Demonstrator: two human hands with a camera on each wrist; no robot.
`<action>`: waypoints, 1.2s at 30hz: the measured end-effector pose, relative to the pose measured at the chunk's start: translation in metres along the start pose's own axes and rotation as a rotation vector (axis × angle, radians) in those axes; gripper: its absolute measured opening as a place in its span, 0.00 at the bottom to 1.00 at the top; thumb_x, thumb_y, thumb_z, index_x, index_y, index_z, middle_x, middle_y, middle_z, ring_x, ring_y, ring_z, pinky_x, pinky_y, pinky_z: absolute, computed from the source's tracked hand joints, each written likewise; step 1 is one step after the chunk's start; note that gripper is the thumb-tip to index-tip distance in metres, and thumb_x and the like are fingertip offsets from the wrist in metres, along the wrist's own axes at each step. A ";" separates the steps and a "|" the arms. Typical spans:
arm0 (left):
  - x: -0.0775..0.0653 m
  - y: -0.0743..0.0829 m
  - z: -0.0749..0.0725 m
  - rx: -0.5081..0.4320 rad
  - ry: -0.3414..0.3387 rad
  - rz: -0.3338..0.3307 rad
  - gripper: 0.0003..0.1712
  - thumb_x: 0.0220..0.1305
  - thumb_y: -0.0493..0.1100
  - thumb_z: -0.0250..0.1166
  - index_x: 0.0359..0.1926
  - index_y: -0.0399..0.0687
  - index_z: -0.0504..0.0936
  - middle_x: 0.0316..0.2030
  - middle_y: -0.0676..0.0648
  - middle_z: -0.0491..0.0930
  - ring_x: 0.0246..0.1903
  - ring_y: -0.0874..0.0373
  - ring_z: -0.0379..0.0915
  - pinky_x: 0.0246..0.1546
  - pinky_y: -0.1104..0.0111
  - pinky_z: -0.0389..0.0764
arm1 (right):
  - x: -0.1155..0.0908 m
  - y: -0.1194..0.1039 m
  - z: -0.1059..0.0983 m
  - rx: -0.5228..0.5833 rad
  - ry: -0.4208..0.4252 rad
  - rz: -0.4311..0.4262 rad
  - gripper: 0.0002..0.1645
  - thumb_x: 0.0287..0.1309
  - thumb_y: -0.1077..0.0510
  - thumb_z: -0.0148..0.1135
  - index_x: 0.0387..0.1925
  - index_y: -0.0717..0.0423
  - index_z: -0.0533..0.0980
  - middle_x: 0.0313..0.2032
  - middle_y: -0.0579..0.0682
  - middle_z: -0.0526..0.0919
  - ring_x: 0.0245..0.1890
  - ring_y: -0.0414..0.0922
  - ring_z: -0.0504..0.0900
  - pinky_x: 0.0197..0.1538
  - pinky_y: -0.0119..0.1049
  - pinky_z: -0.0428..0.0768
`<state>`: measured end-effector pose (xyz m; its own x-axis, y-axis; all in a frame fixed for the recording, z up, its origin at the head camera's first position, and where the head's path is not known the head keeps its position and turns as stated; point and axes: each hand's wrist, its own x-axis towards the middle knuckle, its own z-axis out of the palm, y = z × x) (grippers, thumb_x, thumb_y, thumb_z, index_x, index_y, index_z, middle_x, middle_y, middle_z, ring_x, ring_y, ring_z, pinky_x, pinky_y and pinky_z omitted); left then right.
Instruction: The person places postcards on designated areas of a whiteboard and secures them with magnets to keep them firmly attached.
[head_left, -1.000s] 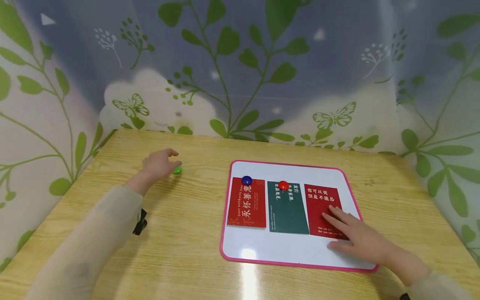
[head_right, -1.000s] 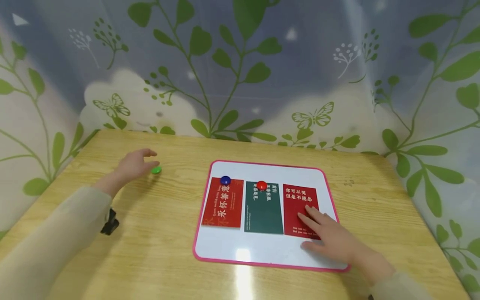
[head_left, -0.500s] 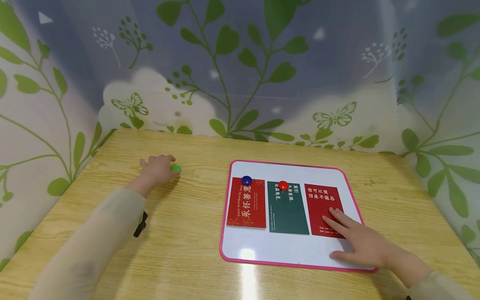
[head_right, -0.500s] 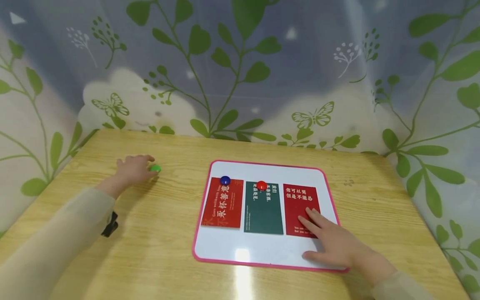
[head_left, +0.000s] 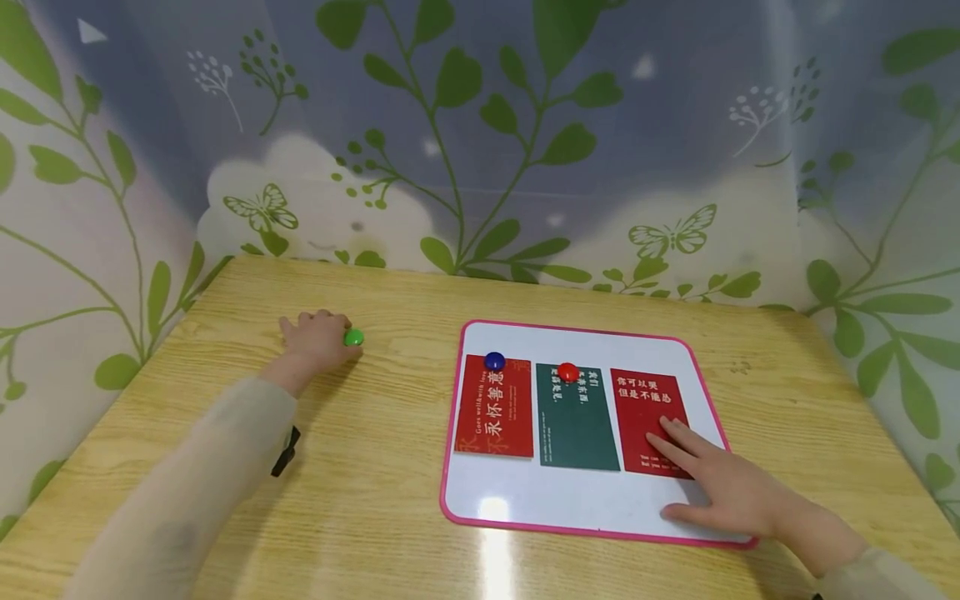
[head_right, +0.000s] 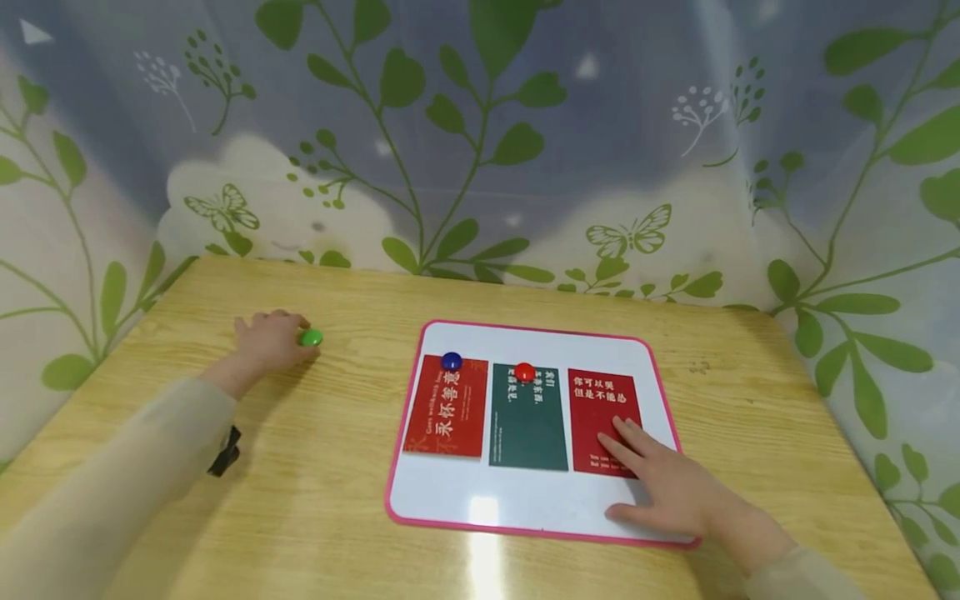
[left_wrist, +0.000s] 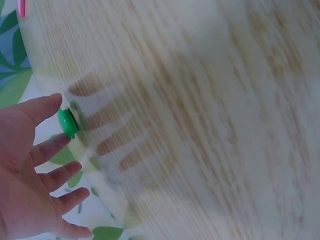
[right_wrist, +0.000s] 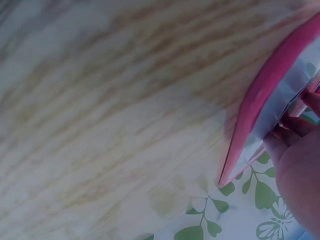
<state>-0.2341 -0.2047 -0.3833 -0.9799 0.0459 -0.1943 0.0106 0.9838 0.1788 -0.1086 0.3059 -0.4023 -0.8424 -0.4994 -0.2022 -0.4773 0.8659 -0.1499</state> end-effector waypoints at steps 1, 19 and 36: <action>0.000 0.000 0.001 0.004 0.002 -0.002 0.29 0.64 0.51 0.58 0.59 0.37 0.70 0.59 0.29 0.66 0.59 0.28 0.58 0.60 0.31 0.43 | 0.000 0.000 0.000 -0.001 0.002 -0.004 0.53 0.46 0.26 0.58 0.68 0.50 0.61 0.67 0.60 0.61 0.61 0.57 0.68 0.44 0.45 0.82; -0.003 0.004 0.002 0.003 0.037 0.004 0.22 0.64 0.47 0.59 0.53 0.37 0.74 0.61 0.28 0.62 0.60 0.27 0.55 0.60 0.31 0.42 | 0.002 -0.001 -0.002 0.015 0.039 0.022 0.49 0.45 0.30 0.63 0.65 0.50 0.65 0.65 0.60 0.65 0.60 0.58 0.69 0.43 0.46 0.82; -0.005 0.019 -0.006 -0.021 0.027 0.077 0.20 0.65 0.50 0.57 0.50 0.40 0.77 0.67 0.28 0.54 0.66 0.26 0.44 0.60 0.30 0.33 | 0.015 -0.004 -0.008 0.054 0.057 0.062 0.35 0.50 0.45 0.66 0.59 0.56 0.72 0.61 0.63 0.70 0.58 0.61 0.70 0.45 0.48 0.82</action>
<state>-0.2300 -0.1874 -0.3736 -0.9813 0.1166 -0.1532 0.0825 0.9737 0.2123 -0.1211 0.2958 -0.3971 -0.8837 -0.4407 -0.1576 -0.4106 0.8916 -0.1911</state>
